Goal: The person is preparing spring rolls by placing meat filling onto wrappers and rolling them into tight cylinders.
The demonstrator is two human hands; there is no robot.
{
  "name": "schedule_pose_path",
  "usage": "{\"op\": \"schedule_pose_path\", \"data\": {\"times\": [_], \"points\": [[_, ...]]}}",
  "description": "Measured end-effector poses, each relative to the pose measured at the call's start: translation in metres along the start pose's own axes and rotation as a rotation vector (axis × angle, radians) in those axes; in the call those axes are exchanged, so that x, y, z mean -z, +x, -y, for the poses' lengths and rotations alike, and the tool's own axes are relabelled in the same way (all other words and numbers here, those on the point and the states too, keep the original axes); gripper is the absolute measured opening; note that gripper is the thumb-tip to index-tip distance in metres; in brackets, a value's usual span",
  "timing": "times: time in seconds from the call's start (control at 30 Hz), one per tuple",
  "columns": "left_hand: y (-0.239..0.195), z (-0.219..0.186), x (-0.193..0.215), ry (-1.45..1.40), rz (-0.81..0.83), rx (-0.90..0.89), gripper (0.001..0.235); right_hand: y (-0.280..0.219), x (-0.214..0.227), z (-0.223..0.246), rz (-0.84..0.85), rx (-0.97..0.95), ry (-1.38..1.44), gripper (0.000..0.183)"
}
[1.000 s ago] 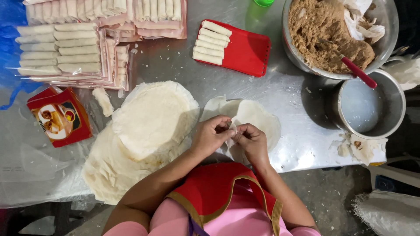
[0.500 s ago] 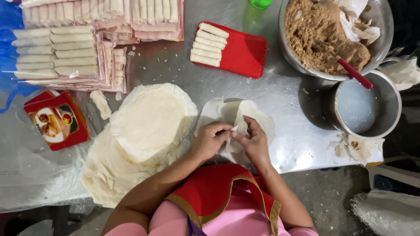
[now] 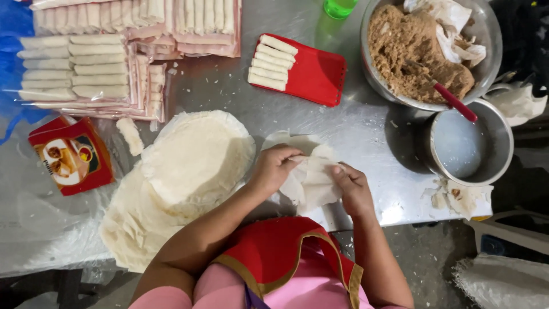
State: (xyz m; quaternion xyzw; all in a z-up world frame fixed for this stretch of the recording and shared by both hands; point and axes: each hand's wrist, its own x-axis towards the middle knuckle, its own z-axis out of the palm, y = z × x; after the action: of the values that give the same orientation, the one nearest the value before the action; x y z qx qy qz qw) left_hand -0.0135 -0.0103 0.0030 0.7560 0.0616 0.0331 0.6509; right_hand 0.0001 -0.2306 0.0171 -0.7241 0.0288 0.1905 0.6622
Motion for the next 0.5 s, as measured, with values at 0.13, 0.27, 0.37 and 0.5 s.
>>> {"op": "schedule_pose_path", "data": {"times": [0.13, 0.27, 0.37, 0.5], "points": [[-0.016, -0.013, -0.019, -0.013, -0.043, -0.041, 0.019, 0.005, -0.009, 0.012, 0.078, 0.089, -0.083, 0.036], [-0.013, -0.012, -0.013, 0.022, -0.010, -0.023, 0.014, 0.014, -0.016, -0.008, -0.124, 0.106, -0.113, 0.018], [0.000, -0.003, 0.011, -0.041, -0.084, 0.059, 0.013, 0.005, -0.008, 0.016, -0.251, 0.110, -0.096, 0.016], [0.007, 0.022, 0.040, -0.099, -0.102, 0.133, 0.013, 0.003, 0.049, -0.003, -0.405, 0.127, -0.166, 0.012]]}}
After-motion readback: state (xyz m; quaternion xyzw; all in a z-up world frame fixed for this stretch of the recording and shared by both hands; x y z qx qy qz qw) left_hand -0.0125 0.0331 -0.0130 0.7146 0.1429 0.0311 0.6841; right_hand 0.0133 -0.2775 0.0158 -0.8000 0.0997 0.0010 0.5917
